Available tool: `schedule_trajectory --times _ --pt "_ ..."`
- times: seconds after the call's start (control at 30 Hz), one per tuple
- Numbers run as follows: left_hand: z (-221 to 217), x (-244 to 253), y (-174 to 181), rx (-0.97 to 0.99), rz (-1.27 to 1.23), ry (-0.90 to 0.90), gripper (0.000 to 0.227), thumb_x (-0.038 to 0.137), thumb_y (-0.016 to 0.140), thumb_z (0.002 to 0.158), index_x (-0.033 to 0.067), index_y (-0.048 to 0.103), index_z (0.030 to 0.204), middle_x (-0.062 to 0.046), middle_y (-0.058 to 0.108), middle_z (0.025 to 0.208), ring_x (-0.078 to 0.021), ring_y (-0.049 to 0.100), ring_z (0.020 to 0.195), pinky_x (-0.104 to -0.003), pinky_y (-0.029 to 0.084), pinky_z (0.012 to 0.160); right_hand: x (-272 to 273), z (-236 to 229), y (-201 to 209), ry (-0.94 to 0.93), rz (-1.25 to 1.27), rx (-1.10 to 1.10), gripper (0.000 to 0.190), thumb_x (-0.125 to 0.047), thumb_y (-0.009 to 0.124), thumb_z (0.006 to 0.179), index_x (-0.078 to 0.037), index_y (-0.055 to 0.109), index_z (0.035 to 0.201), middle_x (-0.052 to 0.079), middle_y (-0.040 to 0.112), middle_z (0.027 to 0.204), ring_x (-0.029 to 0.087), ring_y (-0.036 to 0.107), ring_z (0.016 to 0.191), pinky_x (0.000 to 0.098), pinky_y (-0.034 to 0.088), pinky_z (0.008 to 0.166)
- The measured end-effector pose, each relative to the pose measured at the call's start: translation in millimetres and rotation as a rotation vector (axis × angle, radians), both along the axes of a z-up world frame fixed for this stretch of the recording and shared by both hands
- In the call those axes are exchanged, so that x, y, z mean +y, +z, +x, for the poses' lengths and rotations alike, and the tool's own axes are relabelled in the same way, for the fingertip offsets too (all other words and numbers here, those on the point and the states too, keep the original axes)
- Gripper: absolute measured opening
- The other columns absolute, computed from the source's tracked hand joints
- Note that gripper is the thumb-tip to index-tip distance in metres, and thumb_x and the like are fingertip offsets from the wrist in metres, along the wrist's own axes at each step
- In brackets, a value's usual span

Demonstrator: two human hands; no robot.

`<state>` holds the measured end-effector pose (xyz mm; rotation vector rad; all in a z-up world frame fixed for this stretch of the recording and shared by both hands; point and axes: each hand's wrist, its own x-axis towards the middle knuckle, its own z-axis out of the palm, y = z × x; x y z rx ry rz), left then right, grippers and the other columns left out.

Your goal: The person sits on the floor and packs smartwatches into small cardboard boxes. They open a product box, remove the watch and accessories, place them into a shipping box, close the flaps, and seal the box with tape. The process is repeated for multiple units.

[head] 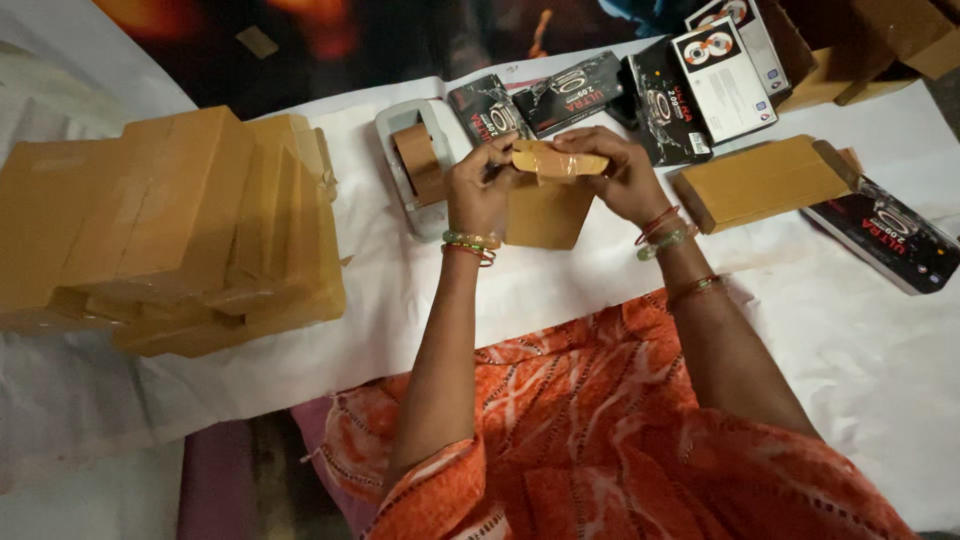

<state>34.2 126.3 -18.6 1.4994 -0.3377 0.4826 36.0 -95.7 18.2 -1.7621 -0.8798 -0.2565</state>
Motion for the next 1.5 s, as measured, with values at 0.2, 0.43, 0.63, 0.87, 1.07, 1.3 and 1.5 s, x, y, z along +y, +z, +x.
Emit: schedule_trajectory --times 0.2,0.43,0.63,0.87,1.07,1.3,1.5 --pt "4.0 0.5 -12.3 0.07 0.091 0.081 0.007 -0.002 0.07 0.09 -0.0063 0.07 0.096 -0.016 0.069 0.135 -0.0121 0.07 0.089 -0.026 0.059 0.073 -1.9 -0.4 14.8 -0.086 -0.124 0.083 0.051 0.01 0.069 0.086 -0.011 0.066 0.133 0.01 0.057 0.144 0.024 0.058 0.134 0.0321 0.055 0.107" --pt "13.0 4.8 -13.6 0.145 -0.189 -0.054 0.022 0.016 0.076 0.096 -0.005 0.076 0.103 -0.018 0.072 0.123 -0.0146 0.068 0.09 -0.025 0.055 0.077 1.0 -6.0 14.8 -0.162 -0.183 -0.073 0.052 0.01 0.071 0.089 -0.014 0.068 0.135 0.013 0.055 0.15 0.028 0.058 0.136 0.0353 0.057 0.107" --pt "2.8 -15.4 10.9 0.077 -0.031 0.095 0.034 0.022 0.083 0.084 0.0037 0.073 0.111 -0.01 0.072 0.118 -0.0169 0.069 0.108 -0.028 0.057 0.091 0.4 -6.9 17.1 -0.204 -0.254 -0.08 0.055 0.006 0.069 0.089 -0.018 0.067 0.138 0.014 0.053 0.153 0.029 0.06 0.133 0.0356 0.057 0.101" --pt "6.3 -18.0 8.6 -0.073 0.194 0.12 0.02 0.017 0.082 0.086 0.0074 0.082 0.103 -0.01 0.076 0.113 -0.0208 0.071 0.107 -0.033 0.056 0.095 -10.1 1.3 4.6 -0.096 -0.118 -0.001 0.028 -0.006 0.064 0.107 -0.008 0.074 0.133 0.017 0.058 0.154 0.027 0.057 0.139 0.0351 0.049 0.11" --pt "9.2 -12.2 8.0 -0.08 0.228 0.066 0.017 0.009 0.079 0.086 0.0057 0.08 0.102 -0.009 0.075 0.112 -0.0204 0.073 0.103 -0.031 0.058 0.092 0.8 12.2 5.8 -0.181 -0.107 0.053 0.02 -0.019 0.077 0.097 -0.009 0.078 0.114 0.011 0.073 0.12 0.019 0.07 0.108 0.0292 0.058 0.092" --pt "8.0 -7.2 16.5 -0.16 0.309 0.036 0.024 0.003 0.083 0.08 0.0044 0.075 0.102 -0.009 0.073 0.114 -0.0217 0.073 0.105 -0.035 0.058 0.094 8.8 2.5 17.7 -0.313 -0.239 -0.084 0.027 -0.02 0.083 0.09 -0.007 0.079 0.114 0.011 0.074 0.11 0.021 0.072 0.088 0.0311 0.057 0.074" --pt "9.3 -8.3 15.5 -0.216 0.414 0.104 0.029 0.002 0.085 0.076 0.0052 0.072 0.102 -0.009 0.071 0.11 -0.0248 0.07 0.106 -0.035 0.056 0.094 11.1 6.0 12.1 -0.285 -0.211 -0.227 0.027 -0.015 0.084 0.09 -0.004 0.074 0.112 0.01 0.072 0.11 0.022 0.072 0.1 0.0323 0.058 0.084"
